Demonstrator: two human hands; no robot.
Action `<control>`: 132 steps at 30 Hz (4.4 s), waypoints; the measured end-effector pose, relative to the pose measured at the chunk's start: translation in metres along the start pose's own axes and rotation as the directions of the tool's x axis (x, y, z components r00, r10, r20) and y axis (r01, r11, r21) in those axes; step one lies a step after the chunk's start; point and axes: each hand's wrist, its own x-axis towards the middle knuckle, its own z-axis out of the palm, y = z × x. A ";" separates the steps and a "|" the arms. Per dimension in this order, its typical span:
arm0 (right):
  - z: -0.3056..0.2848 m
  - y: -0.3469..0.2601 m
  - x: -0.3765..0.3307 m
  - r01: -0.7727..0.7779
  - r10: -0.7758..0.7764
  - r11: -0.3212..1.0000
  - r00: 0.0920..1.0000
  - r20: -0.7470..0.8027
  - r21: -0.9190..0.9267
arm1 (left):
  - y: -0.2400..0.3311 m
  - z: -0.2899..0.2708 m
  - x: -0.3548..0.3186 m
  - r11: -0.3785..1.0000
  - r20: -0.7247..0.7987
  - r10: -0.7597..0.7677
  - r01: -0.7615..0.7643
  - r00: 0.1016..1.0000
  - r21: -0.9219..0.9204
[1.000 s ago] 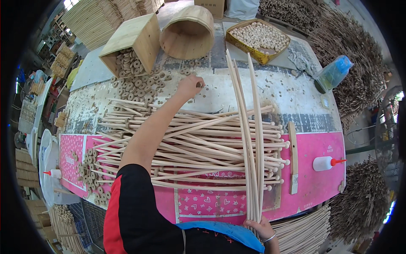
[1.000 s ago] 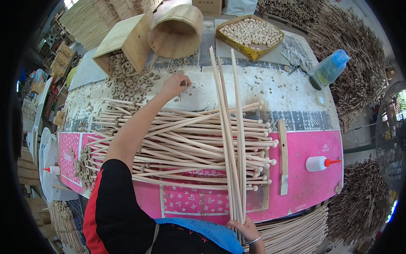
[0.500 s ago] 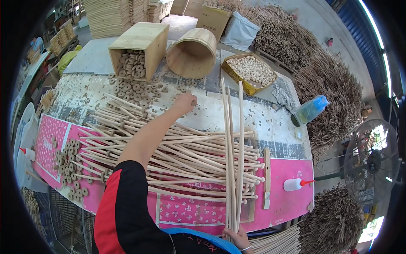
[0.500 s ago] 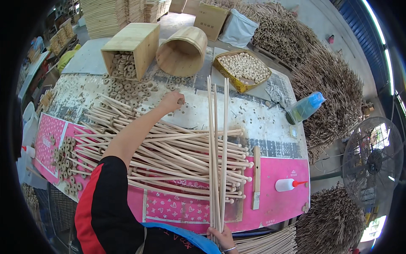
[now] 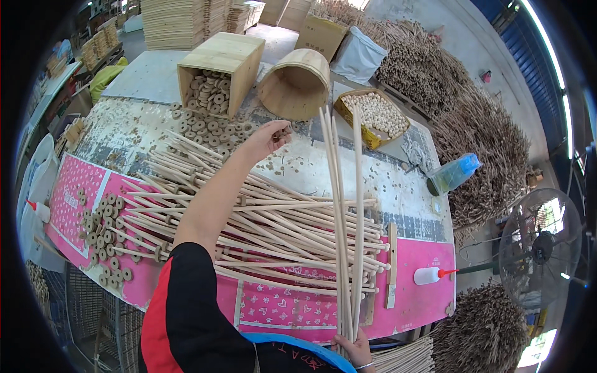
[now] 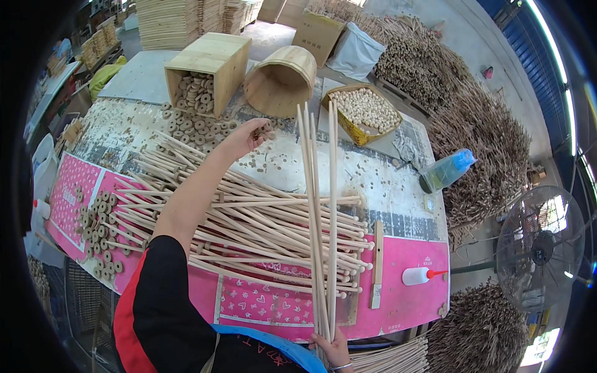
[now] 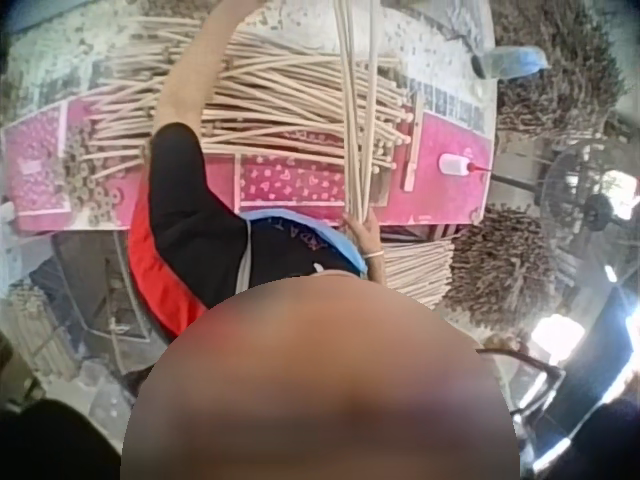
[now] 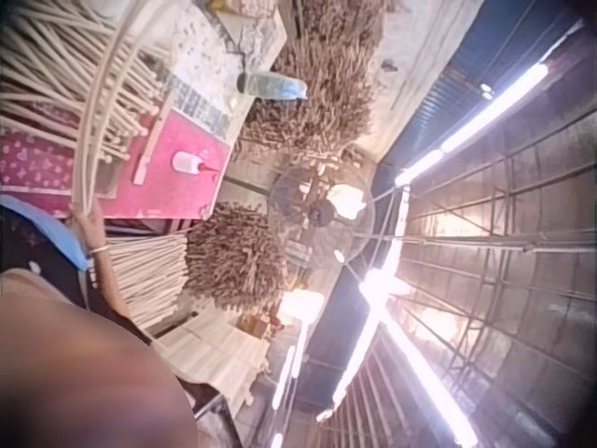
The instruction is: Assembling wooden components by placing small wooden rings onto wooden rods at a workbench in a workshop.
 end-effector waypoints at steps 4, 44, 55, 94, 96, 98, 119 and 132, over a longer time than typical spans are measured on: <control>0.000 0.002 -0.004 0.053 -0.051 0.998 0.998 0.049 -0.033 | 0.011 0.001 -0.013 0.994 0.006 0.047 -0.046 0.999 -0.098; 0.001 0.017 -0.014 0.340 -0.332 0.879 0.940 0.085 -0.333 | 0.085 -0.013 -0.100 0.959 -0.018 -0.019 0.023 1.000 0.284; 0.060 -0.036 0.044 0.261 -0.215 0.944 0.951 0.220 -0.202 | 0.023 0.033 -0.173 0.919 0.085 -0.034 -0.002 0.996 0.395; -0.013 -0.028 0.023 -0.158 0.261 0.963 0.745 0.614 -0.217 | 0.151 -0.058 -0.156 0.812 -0.091 -0.020 0.069 0.996 0.579; -0.012 -0.028 0.024 -0.153 0.259 0.963 0.752 0.606 -0.222 | 0.149 -0.058 -0.156 0.828 -0.112 -0.006 0.068 0.994 0.557; -0.004 -0.029 0.025 -0.194 0.261 0.965 0.748 0.611 -0.174 | 0.146 -0.059 -0.156 0.842 -0.136 0.008 0.066 0.991 0.535; 0.031 -0.016 0.058 -0.243 0.171 0.970 0.637 0.752 -0.015 | 0.074 -0.056 -0.180 0.995 -0.301 0.053 -0.024 0.952 0.098; 0.007 -0.004 0.042 -0.238 0.224 0.967 0.638 0.736 -0.088 | 0.110 -0.082 -0.156 0.935 -0.241 0.323 -0.348 0.915 -0.071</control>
